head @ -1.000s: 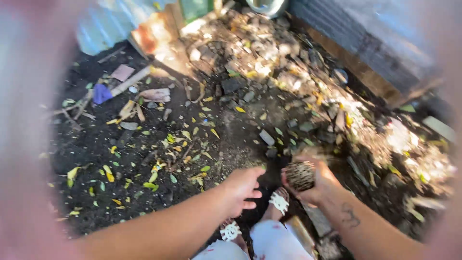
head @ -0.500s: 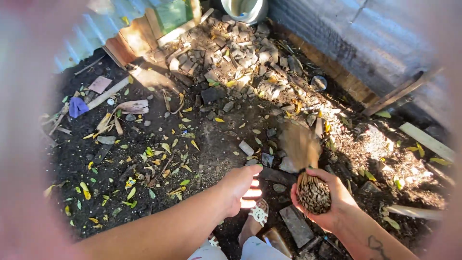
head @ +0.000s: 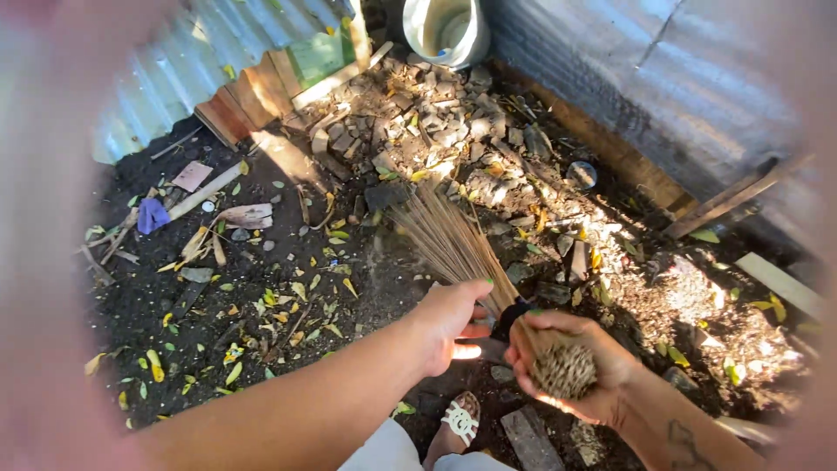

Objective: The recorder is sweeping leaves and dirt on an outdoor ground surface using a handheld broom.

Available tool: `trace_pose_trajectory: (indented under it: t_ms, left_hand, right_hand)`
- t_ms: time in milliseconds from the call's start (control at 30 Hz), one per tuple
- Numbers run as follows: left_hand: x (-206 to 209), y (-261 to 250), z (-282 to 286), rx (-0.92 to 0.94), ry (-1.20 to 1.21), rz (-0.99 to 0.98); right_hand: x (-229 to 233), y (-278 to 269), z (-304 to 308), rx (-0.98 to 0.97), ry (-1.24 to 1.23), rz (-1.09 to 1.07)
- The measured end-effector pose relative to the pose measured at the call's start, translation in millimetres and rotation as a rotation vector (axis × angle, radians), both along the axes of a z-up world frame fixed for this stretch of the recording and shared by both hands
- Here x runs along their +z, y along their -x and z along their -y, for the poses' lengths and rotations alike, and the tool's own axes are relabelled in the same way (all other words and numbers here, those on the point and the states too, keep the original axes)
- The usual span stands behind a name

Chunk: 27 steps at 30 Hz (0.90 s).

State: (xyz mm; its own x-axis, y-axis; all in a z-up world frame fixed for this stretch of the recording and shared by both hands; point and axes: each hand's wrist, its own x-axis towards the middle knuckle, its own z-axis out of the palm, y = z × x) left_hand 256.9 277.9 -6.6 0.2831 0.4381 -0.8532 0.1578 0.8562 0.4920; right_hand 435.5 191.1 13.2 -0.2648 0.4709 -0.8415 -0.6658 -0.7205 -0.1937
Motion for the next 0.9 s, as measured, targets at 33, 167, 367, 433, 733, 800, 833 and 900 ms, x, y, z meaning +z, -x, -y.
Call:
trace_pose_trajectory:
  t_ms: [33,167,367,433,733,800,833,900]
  left_hand:
    - [1,-2,-3,0.006,-0.001,0.004]
    - [-4,-3,-11,0.060,-0.024,0.031]
    - [-31,19,-14,0.134,-0.046,0.065]
    - [-26,28,-12,0.119,-0.025,0.070]
    - [-23,49,-23,0.018,0.038,-0.017]
    - [-20,59,-23,-0.001,-0.004,0.037]
    - [-21,68,-27,0.026,-0.004,0.037]
    - [-23,85,-38,0.048,0.001,0.010]
  right_hand:
    - [1,7,-1,0.006,-0.001,0.004]
    - [-22,39,-13,-0.116,0.111,0.060]
    - [-51,40,-46,-0.090,0.044,-0.056]
    - [-37,28,-40,-0.061,0.058,-0.054]
    - [-31,-7,-67,0.117,-0.211,0.261]
    - [-64,-19,-93,-0.033,-0.034,0.411]
    - [-64,-12,-108,-0.006,-0.039,0.410]
    - [-64,0,-138,-0.080,0.153,0.440]
